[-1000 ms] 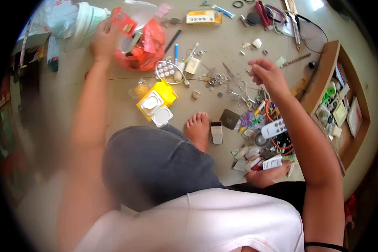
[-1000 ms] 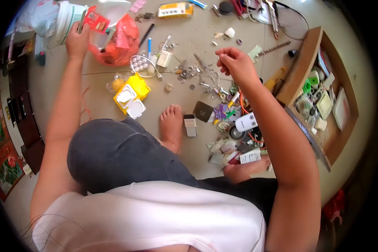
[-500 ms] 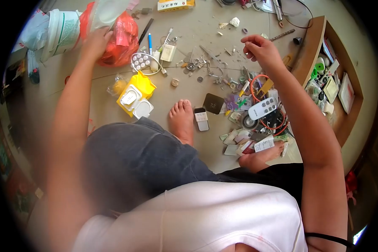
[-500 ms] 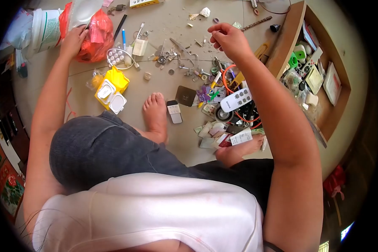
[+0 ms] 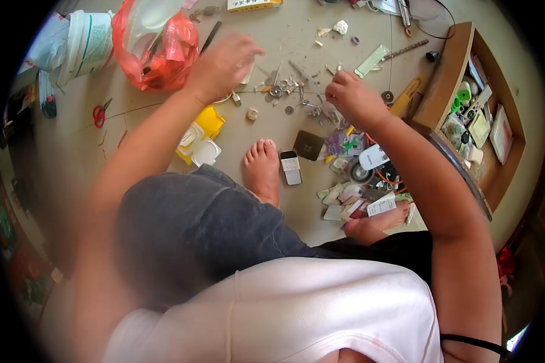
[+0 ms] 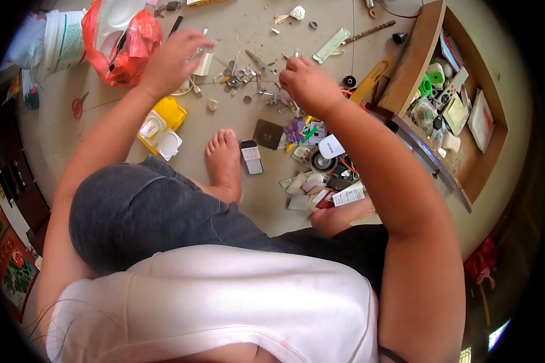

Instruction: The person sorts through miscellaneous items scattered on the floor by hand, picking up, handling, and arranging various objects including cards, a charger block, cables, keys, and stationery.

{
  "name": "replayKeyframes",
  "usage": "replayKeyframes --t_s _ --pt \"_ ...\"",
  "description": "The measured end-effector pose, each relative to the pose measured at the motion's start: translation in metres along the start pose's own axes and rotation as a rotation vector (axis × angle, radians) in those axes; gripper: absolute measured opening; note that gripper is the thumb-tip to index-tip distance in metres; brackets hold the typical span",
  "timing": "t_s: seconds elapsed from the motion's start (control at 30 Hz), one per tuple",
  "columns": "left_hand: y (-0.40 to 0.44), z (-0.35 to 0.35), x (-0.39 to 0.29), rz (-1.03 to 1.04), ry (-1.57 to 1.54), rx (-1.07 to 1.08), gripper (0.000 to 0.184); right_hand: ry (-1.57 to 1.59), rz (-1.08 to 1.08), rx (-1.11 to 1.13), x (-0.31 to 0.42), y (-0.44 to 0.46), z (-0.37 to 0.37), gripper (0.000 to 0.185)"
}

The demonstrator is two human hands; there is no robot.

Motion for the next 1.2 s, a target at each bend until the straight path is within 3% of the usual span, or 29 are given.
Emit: replayKeyframes --t_s 0.13,0.2,0.27,0.5,0.67,0.77,0.8,0.83,0.87,0.9,0.97,1.03,1.1,1.13,1.17,1.2 --pt "-0.011 0.051 -0.047 0.100 -0.222 0.229 0.030 0.078 0.101 -0.126 -0.004 0.004 -0.013 0.012" --pt "-0.017 0.071 -0.062 0.112 -0.269 0.330 0.031 0.392 0.581 0.135 -0.027 -0.006 0.008 0.014" --pt "-0.027 0.084 -0.083 0.317 -0.179 0.417 0.035 0.363 0.540 0.087 -0.026 -0.007 0.010 0.018" --pt "-0.038 0.109 -0.080 0.271 -0.058 0.580 0.034 0.182 0.207 0.106 0.013 -0.012 0.024 0.029" --pt "-0.038 0.101 -0.068 0.148 -0.248 0.544 0.032 0.387 0.365 0.145 -0.009 -0.007 0.045 0.024" --pt "-0.032 0.094 -0.056 0.040 -0.398 0.454 0.028 0.569 0.494 0.095 -0.023 -0.001 0.033 0.021" --pt "-0.028 0.091 -0.053 0.008 -0.437 0.426 0.027 0.978 0.635 0.060 -0.033 -0.001 0.039 0.021" --pt "-0.019 0.085 -0.045 -0.152 -0.626 0.412 0.026 1.390 0.767 0.020 -0.031 0.000 0.040 0.022" --pt "-0.013 0.081 -0.040 -0.233 -0.719 0.406 0.025 1.603 0.750 -0.011 -0.027 0.002 0.032 0.021" --pt "-0.008 0.077 -0.036 -0.316 -0.813 0.393 0.024 1.603 0.751 -0.009 -0.024 0.006 0.023 0.021" --pt "0.005 0.059 -0.036 -0.318 -0.878 0.289 0.023 1.863 0.675 -0.096 -0.014 0.017 0.006 0.019" --pt "0.018 0.040 -0.043 -0.304 -0.908 0.242 0.024 1.922 0.674 -0.156 -0.008 0.026 -0.006 0.020" --pt "0.029 0.026 -0.057 -0.137 -0.847 0.196 0.024 1.959 0.667 -0.254 -0.012 0.033 -0.011 0.020" --pt "0.034 0.018 -0.065 -0.081 -0.826 0.180 0.024 1.981 0.814 -0.307 -0.009 0.035 -0.016 0.014" --pt "0.038 0.009 -0.071 -0.070 -0.869 0.170 0.025 1.981 0.815 -0.309 -0.022 0.037 -0.017 0.014" --pt "0.039 0.004 -0.074 -0.060 -0.913 0.160 0.027 2.146 0.615 -0.133 -0.034 0.049 -0.020 0.012"
Point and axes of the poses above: each hand's wrist, its own y-axis towards the middle knuckle, its own z-axis out of the palm, x = y × z, the point moved 7 cm from there along y, towards the middle knuckle, and after that the axes turned 1 degree about z, right-handed, at the moved point
